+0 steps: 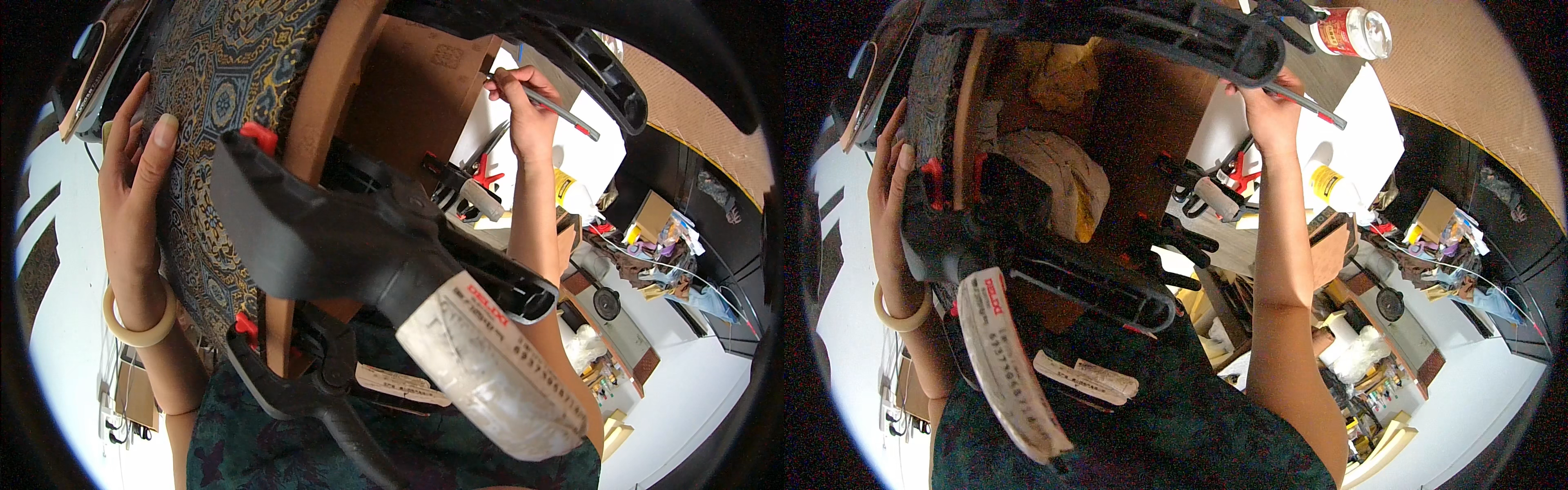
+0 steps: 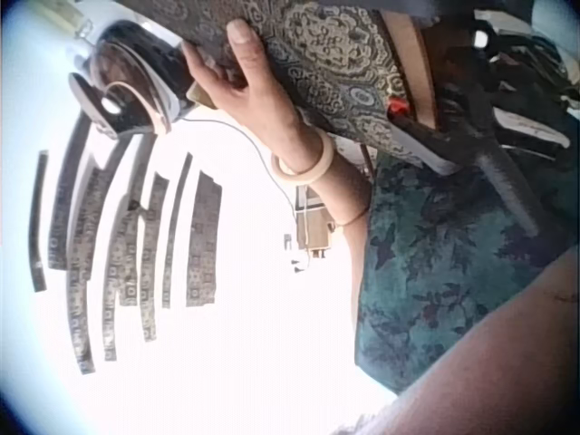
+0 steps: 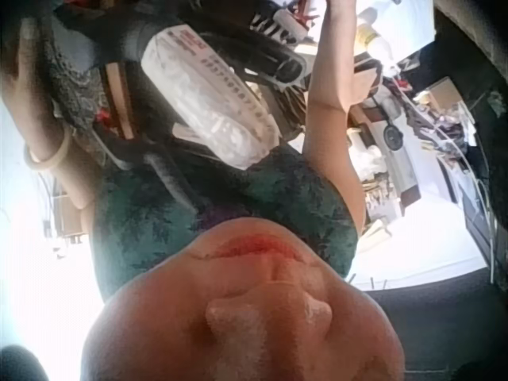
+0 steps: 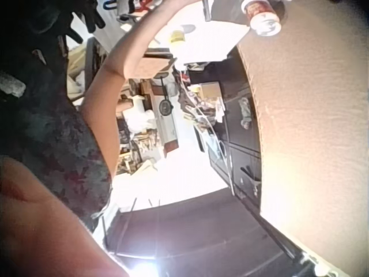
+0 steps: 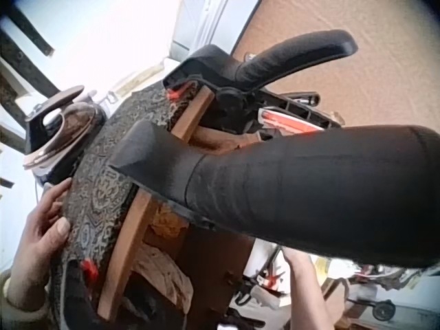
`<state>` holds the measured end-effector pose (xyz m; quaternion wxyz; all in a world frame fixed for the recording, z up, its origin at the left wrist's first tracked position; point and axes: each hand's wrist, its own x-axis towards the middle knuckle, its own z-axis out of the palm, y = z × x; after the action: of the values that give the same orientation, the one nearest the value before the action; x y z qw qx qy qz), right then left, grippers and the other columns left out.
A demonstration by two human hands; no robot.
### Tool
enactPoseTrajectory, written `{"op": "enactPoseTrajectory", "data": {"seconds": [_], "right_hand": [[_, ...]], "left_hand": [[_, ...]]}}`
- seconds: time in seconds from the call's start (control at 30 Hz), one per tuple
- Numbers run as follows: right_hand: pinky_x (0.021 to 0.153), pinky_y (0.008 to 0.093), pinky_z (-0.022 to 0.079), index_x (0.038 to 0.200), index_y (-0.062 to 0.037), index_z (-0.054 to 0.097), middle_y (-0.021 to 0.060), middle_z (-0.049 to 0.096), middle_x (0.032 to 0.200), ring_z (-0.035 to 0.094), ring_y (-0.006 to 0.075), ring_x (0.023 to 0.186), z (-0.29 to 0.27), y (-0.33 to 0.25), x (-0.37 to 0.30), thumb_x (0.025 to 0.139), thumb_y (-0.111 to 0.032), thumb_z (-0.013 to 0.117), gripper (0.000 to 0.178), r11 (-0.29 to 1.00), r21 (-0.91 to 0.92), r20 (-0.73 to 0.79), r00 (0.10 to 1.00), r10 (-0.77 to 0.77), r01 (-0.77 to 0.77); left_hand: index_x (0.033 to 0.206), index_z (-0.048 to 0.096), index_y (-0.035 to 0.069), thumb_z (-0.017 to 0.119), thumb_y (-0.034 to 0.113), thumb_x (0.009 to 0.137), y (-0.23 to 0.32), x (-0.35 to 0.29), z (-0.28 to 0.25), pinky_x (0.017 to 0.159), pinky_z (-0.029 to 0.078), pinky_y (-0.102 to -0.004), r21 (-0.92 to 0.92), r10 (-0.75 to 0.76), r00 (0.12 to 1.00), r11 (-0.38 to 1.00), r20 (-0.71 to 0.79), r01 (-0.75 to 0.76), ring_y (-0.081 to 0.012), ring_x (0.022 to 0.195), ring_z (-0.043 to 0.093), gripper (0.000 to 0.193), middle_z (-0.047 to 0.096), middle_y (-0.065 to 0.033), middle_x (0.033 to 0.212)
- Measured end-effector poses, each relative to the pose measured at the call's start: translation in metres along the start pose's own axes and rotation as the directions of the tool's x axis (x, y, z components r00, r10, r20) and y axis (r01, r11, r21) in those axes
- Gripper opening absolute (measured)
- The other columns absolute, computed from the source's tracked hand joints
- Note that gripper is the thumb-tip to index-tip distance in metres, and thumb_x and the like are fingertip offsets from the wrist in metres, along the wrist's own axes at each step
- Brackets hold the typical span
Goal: The person assembles a small wooden box by attaching patterned fabric strips to its edges using clamps and a utility knife. They mark and cut the fabric, secure it with clamps, and trim excess material to fit the box.
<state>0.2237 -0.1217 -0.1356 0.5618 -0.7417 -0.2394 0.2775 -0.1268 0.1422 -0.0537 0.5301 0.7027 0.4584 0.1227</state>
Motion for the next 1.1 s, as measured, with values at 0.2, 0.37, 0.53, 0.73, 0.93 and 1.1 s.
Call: {"op": "enactPoseTrajectory", "data": {"seconds": [0.2, 0.37, 0.53, 0.73, 0.93, 1.1], "right_hand": [[0.073, 0.028, 0.053, 0.094, 0.0028, 0.068, 0.0139, 0.073, 0.084, 0.065, 0.0163, 0.073, 0.001, 0.001, 0.001, 0.095, -0.007, 0.07, 0.01, 1.0, 0.018, -0.02, 1.0, 0.002, -0.002], [0.073, 0.028, 0.053, 0.099, 0.0027, 0.068, 0.0124, 0.073, 0.084, 0.065, 0.0159, 0.073, -0.005, -0.001, 0.003, 0.094, -0.017, 0.075, 0.021, 0.998, -0.059, -0.052, 0.998, -0.031, 0.028], [0.075, 0.0279, 0.054, 0.102, 0.0001, 0.071, 0.0077, 0.074, 0.091, 0.067, 0.0141, 0.075, -0.011, -0.009, -0.004, 0.091, -0.007, 0.076, 0.014, 0.996, -0.084, 0.037, 0.999, -0.035, 0.038], [0.081, 0.0298, 0.055, 0.09, -0.001, 0.065, 0.0092, 0.071, 0.091, 0.069, 0.0162, 0.08, -0.013, -0.007, 0.004, 0.094, -0.007, 0.073, 0.01, 0.996, -0.036, 0.168, 0.983, -0.076, 0.083], [0.082, 0.029, 0.055, 0.093, -0.001, 0.067, 0.0067, 0.07, 0.09, 0.07, 0.0152, 0.082, -0.017, -0.006, 0.008, 0.093, -0.008, 0.075, 0.01, 0.983, -0.173, 0.191, 0.981, -0.024, 0.058], [0.08, 0.0271, 0.054, 0.093, -0.0005, 0.07, 0.0063, 0.07, 0.09, 0.069, 0.015, 0.082, -0.024, 0.002, 0.011, 0.09, -0.008, 0.078, 0.012, 0.986, -0.154, 0.194, 0.98, -0.04, 0.071]], "left_hand": [[0.152, 0.046, 0.008, 0.07, 0.048, 0.094, 0.002, 0.0, 0.004, 0.104, 0.047, -0.0329, -0.056, 0.021, 1.0, 0.998, 0.001, -0.021, -0.0245, 0.118, 0.062, 0.074, 0.063, -0.0191, 0.128], [0.152, 0.045, 0.007, 0.069, 0.046, 0.095, 0.002, -0.001, 0.003, 0.105, 0.046, -0.0324, -0.062, 0.018, 1.0, 0.998, 0.009, -0.017, -0.0239, 0.118, 0.061, 0.073, 0.062, -0.0194, 0.13], [0.152, 0.046, 0.008, 0.069, 0.045, 0.095, 0.005, -0.003, 0.003, 0.105, 0.046, -0.0324, -0.031, 0.0, 1.0, 1.0, -0.002, 0.0, -0.0239, 0.118, 0.061, 0.072, 0.062, -0.0198, 0.13], [0.152, 0.047, 0.009, 0.069, 0.047, 0.095, 0.005, -0.002, 0.001, 0.105, 0.045, -0.0335, -0.005, -0.002, 1.0, 1.0, 0.013, 0.002, -0.0244, 0.118, 0.061, 0.072, 0.062, -0.02, 0.129], [0.152, 0.047, 0.01, 0.069, 0.049, 0.094, 0.003, -0.003, 0.004, 0.107, 0.044, -0.0344, 0.011, 0.012, 1.0, 1.0, -0.011, -0.012, -0.0252, 0.119, 0.06, 0.073, 0.062, -0.0207, 0.128], [0.152, 0.048, 0.011, 0.069, 0.05, 0.094, 0.005, -0.006, 0.003, 0.107, 0.044, -0.0344, 0.034, 0.0, 1.0, 0.999, -0.012, 0.0, -0.0252, 0.119, 0.06, 0.073, 0.061, -0.0211, 0.129]]}}
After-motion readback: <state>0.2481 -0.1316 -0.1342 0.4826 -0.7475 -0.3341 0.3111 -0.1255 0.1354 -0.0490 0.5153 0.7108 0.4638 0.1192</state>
